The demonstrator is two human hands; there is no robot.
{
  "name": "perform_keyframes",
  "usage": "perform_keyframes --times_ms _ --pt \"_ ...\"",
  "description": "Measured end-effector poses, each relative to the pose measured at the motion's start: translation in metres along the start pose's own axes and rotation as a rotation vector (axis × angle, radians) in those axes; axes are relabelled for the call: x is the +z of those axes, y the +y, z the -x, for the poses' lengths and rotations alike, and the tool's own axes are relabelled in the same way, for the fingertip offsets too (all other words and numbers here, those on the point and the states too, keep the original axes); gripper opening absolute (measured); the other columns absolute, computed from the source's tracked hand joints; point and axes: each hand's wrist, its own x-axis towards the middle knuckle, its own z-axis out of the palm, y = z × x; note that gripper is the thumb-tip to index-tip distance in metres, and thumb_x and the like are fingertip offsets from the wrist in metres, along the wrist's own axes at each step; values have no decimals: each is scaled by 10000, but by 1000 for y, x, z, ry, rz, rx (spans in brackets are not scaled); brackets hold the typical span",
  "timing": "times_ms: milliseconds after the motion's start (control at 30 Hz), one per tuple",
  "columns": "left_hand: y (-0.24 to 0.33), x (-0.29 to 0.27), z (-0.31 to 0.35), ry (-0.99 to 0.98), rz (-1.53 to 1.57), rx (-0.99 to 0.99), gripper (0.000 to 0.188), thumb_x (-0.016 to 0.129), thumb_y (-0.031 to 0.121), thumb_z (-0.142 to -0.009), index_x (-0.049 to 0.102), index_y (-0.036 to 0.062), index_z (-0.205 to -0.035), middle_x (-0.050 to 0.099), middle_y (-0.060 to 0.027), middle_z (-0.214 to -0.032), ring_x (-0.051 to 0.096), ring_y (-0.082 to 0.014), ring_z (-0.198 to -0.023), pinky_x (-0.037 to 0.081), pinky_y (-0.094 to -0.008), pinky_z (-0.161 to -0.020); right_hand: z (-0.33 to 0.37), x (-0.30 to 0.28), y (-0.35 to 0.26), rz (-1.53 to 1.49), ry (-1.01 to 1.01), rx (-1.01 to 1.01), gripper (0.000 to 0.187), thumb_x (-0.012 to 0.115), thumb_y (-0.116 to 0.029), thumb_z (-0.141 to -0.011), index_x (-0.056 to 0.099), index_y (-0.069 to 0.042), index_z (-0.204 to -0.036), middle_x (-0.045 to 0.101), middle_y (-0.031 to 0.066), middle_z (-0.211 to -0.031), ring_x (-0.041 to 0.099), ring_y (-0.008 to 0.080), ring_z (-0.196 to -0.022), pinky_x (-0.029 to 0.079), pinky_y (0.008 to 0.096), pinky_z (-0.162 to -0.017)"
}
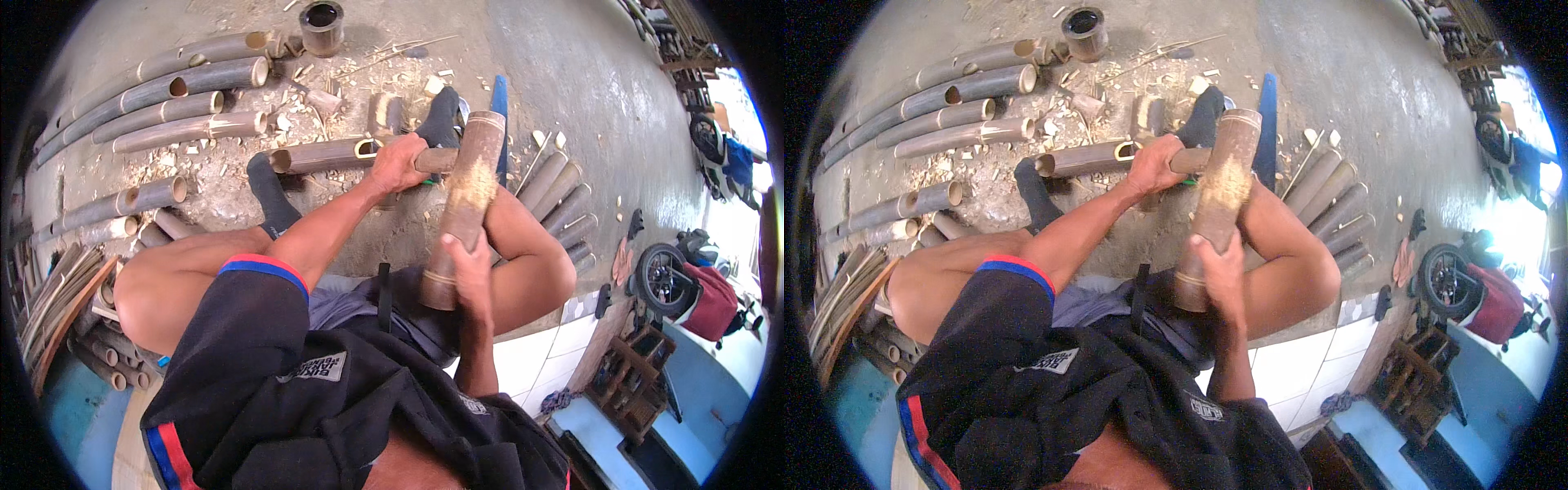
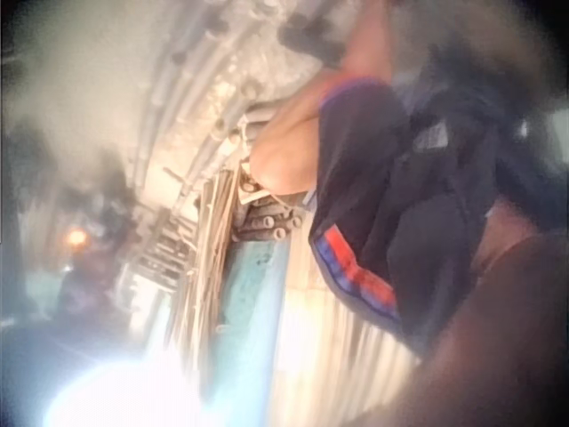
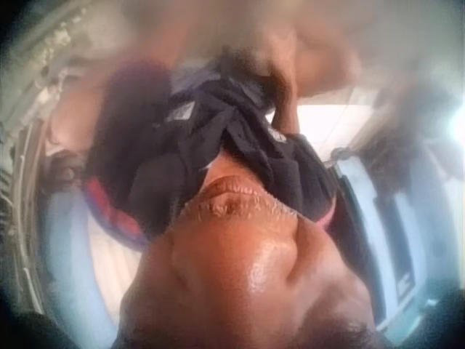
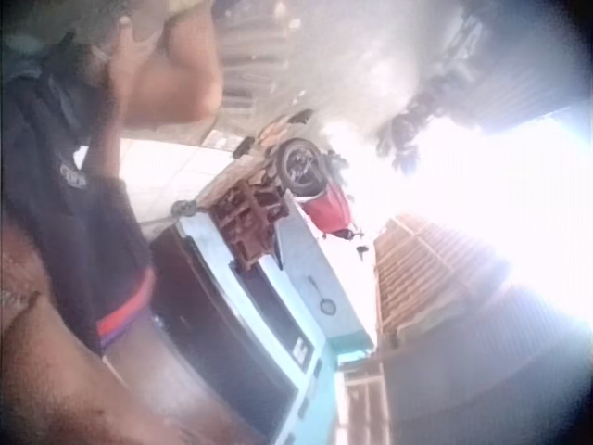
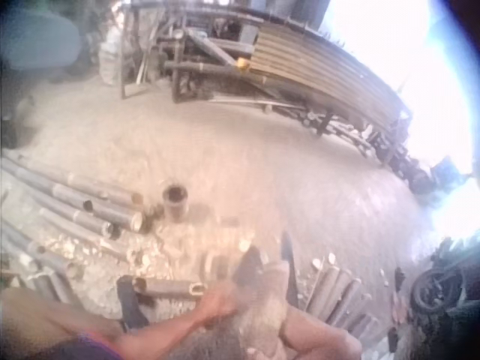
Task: The person sits on the floor and repeatedly hammers a chisel into bamboo segments to carve out the interior. They rotate the bamboo and reposition it frequently while striking with a wooden mallet.
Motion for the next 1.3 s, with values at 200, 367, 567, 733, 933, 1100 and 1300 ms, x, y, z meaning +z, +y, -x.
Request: perform_keyframes --times_ms 200,367,567,733,933,1100,1300 --pt "7 -24 15 372 409 -179 329 798 165 -782 644 50 -1049 724 -102 -958 712 -230 -899 557 -350 -808 15 -17 -15 -76 199 -137 682 736 -199 -857 461 22 -1441 629 131 -1245 605 228 -1108 474 366 -994" --pt "32 -80 -13 739 354 -334 345 737 115 -821 599 28 -1125 712 -109 -981 682 -169 -896 543 -329 -812 9 -11 -15 24 170 -225 733 752 -196 -838 435 26 -1461 609 140 -1289 583 229 -1175 456 365 -1033" --pt "-39 -91 12 957 1170 -399 199 694 148 -849 552 42 -937 591 -68 -753 587 -201 -680 524 -388 -711 -16 29 -37 201 -77 -370 839 784 -252 -793 399 17 -1488 636 187 -1286 616 273 -1188 464 388 -1044" --pt "-26 -86 22 953 1339 -482 176 675 190 -879 579 51 -930 571 -52 -719 556 -176 -610 534 -381 -635 -30 46 -72 411 -183 -427 917 801 -309 -756 376 19 -1499 645 258 -1283 645 333 -1201 483 411 -1032" --pt "-42 -80 30 838 1085 -448 136 678 124 -895 597 21 -931 611 -56 -752 585 -168 -626 528 -353 -617 -39 64 -125 538 -251 -651 1004 821 -347 -734 333 21 -1530 649 265 -1275 663 361 -1172 508 426 -1002" --pt "-37 -70 33 858 1000 -360 47 650 25 -911 619 0 -935 630 -42 -756 601 -143 -650 529 -317 -601 -73 84 -156 904 -291 -1041 990 809 -367 -750 313 -182 -1587 663 277 -1200 694 420 -1062 565 484 -892" --pt "-36 -74 39 931 1038 -370 71 620 -16 -883 603 -16 -952 642 -61 -764 596 -163 -641 512 -334 -630 -81 133 -203 1377 -417 -1237 890 782 -373 -766 382 -325 -1560 685 196 -982 715 382 -891 591 458 -738"
